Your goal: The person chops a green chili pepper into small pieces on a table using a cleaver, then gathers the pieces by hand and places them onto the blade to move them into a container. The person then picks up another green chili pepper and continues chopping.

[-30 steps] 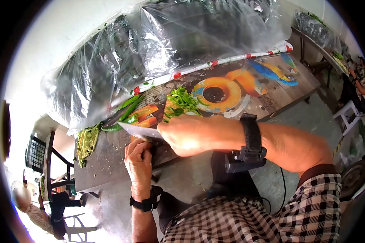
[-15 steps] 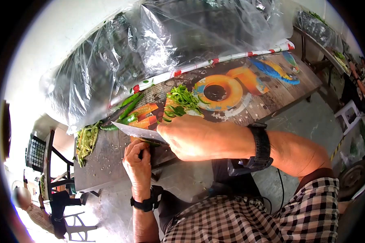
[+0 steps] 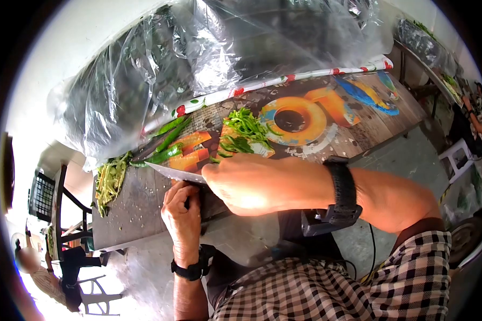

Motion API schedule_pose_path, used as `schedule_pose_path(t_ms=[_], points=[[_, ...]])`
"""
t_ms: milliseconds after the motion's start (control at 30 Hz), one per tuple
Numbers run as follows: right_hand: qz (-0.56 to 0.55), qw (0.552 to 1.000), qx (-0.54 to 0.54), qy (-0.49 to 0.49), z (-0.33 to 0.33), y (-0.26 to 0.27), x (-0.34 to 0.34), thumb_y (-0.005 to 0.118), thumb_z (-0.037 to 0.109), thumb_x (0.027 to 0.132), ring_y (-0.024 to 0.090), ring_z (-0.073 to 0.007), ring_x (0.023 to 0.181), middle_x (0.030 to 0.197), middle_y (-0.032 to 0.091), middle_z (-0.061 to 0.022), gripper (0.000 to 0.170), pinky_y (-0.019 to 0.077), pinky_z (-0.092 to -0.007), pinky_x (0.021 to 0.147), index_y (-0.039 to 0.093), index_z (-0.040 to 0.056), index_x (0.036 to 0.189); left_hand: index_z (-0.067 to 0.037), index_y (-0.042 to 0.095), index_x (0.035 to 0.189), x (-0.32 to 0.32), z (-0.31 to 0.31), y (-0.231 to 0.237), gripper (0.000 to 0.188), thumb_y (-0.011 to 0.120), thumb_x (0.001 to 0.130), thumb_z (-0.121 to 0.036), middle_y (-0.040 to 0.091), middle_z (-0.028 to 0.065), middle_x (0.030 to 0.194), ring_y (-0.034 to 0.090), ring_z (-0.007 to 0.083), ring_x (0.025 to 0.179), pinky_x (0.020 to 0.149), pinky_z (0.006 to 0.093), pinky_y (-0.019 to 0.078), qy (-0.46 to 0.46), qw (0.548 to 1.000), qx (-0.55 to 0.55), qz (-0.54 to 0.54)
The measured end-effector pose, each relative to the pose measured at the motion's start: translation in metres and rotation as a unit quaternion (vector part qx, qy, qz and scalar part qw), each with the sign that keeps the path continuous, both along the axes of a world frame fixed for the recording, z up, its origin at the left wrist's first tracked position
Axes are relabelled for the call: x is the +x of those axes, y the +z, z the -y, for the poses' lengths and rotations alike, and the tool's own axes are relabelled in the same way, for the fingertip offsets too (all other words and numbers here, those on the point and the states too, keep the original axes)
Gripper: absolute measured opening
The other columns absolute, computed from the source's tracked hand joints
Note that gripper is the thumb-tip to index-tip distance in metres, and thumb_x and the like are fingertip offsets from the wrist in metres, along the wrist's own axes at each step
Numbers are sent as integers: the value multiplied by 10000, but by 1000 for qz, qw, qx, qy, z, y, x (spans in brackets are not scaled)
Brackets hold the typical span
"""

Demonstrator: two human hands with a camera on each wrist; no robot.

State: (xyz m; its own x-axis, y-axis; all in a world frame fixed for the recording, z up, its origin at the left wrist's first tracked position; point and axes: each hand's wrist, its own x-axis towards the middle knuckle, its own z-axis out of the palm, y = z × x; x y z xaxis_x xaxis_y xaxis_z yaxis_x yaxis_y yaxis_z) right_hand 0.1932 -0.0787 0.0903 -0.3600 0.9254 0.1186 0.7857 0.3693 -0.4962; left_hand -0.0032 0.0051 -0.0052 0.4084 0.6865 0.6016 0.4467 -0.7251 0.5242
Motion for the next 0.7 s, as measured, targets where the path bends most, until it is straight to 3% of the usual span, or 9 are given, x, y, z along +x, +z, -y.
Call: schedule_pose_path(t_ms=[133,267,400,500,600,633,700], points=[[51,998,12,20,-21,1,-11,550,39,877,597,-412,601,622,542,-211,138,441,-481,535,442,-43,850,-24,700,880,0,-1,-1,144,665,761,49,697,90,990,641,309,911,826,386,522,2,1000,4,1],[142,989,-46,0,-41,9,-32,556,60,836,661,-408,651,707,634,-242,139,515,-467,569,512,-69,864,-27,697,877,2,2,1,125,670,768,29,697,90,991,640,312,916,831,393,521,12,1000,10,3],[118,992,-51,-14,-39,14,-35,560,65,820,671,-410,644,722,653,-242,144,531,-474,566,535,-67,872,-27,693,875,1,2,-3,115,669,773,22,696,90,991,635,314,927,835,395,517,23,1000,4,-6],[109,994,19,18,-36,-3,-26,559,69,844,669,-407,639,695,639,-237,145,524,-477,555,521,-62,894,-25,691,872,2,1,0,111,669,774,23,694,89,985,632,314,927,827,393,516,9,1000,14,-12],[94,995,15,-21,-16,-6,-14,575,95,839,704,-337,753,806,676,-214,178,554,-433,646,581,-73,898,-24,690,874,0,1,1,116,672,772,28,691,87,973,632,308,921,816,388,515,2,1000,25,-10],[124,991,-40,-26,-6,6,-10,565,91,847,696,-343,718,781,659,-209,176,547,-447,627,541,-67,923,-24,690,874,0,2,2,116,672,772,29,690,86,972,632,308,921,816,387,515,2,1000,19,-10],[117,993,1,-10,-2,1,-3,545,83,884,674,-369,657,698,624,-215,145,521,-458,558,497,-53,903,-24,691,878,0,2,2,121,674,772,32,690,89,980,632,309,920,819,387,513,3,1000,7,-12]])
